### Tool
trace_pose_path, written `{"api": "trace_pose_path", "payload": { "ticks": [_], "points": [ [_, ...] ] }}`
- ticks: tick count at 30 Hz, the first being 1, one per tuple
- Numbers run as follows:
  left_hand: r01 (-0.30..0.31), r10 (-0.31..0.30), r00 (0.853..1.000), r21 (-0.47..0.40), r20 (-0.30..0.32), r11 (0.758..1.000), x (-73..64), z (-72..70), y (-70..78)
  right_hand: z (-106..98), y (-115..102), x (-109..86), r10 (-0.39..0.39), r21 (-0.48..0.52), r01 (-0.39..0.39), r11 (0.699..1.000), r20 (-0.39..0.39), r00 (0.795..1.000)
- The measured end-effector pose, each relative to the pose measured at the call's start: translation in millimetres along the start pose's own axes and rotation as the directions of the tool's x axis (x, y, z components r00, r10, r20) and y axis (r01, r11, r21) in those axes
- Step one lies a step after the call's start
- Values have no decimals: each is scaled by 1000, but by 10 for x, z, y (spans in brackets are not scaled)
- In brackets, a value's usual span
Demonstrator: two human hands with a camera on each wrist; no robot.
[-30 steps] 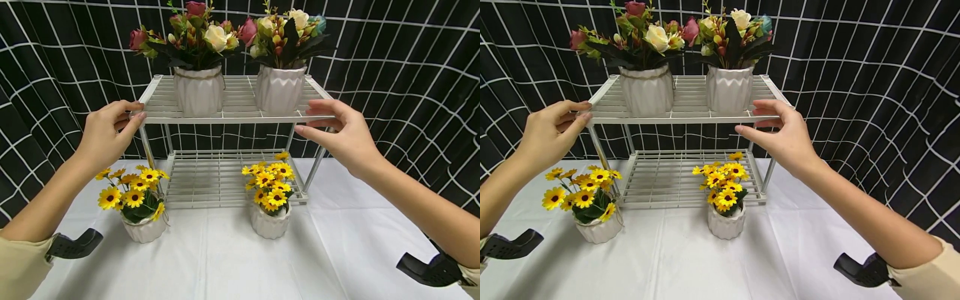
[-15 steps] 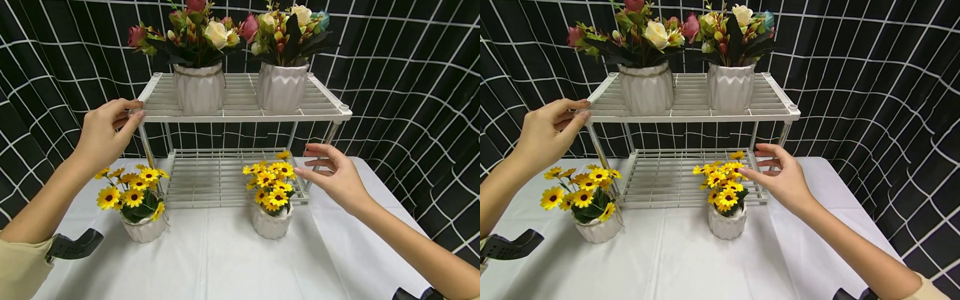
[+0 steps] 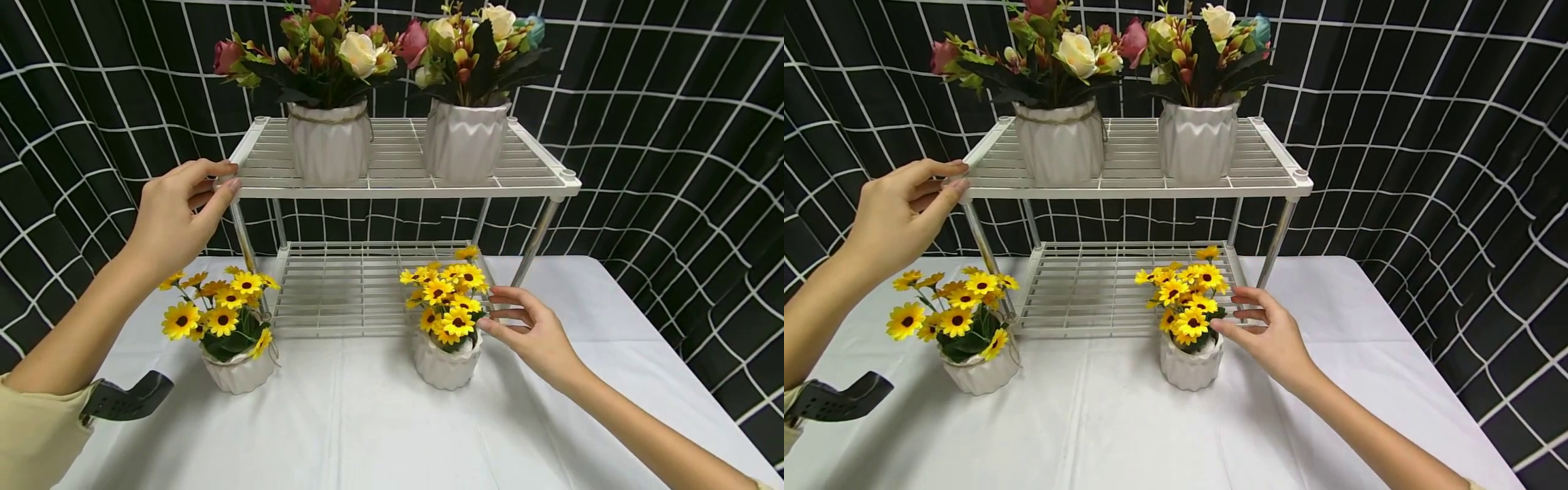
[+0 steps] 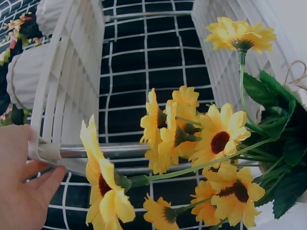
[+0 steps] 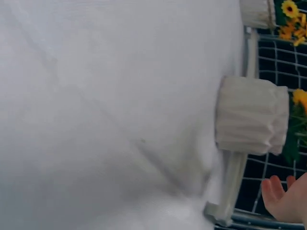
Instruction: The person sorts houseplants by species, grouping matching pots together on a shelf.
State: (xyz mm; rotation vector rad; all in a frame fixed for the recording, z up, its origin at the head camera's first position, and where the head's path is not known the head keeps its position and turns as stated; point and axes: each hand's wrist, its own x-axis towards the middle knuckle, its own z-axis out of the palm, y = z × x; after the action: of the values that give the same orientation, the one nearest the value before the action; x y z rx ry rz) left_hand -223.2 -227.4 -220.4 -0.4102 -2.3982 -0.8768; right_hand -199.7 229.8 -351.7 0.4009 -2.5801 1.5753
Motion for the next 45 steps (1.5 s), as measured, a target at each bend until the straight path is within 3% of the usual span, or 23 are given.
{"api": "trace_pose_path", "payload": {
  "ticks": [9,13,26,36,45],
  "points": [
    [8,-8,1000,3,-2,1000,-6,-4,-4,223,192,-76,40,8,-40,999,39,998],
    [8,-8,1000,2,-3,1000,-12,-9,-2,328,215,-95,85,19,-86,996,43,995],
    [13,-13,1000,6,-1,1000,-17,-26,4,546,216,-94,119,138,-122,983,24,993],
    [20,-20,1000,5,0,1000,-21,-41,-5,627,179,-87,126,52,-124,991,-30,992],
    [10,-10,1000,-3,12,1000,-10,-11,15,539,127,-45,142,-18,-143,989,-50,989]
  ]
}}
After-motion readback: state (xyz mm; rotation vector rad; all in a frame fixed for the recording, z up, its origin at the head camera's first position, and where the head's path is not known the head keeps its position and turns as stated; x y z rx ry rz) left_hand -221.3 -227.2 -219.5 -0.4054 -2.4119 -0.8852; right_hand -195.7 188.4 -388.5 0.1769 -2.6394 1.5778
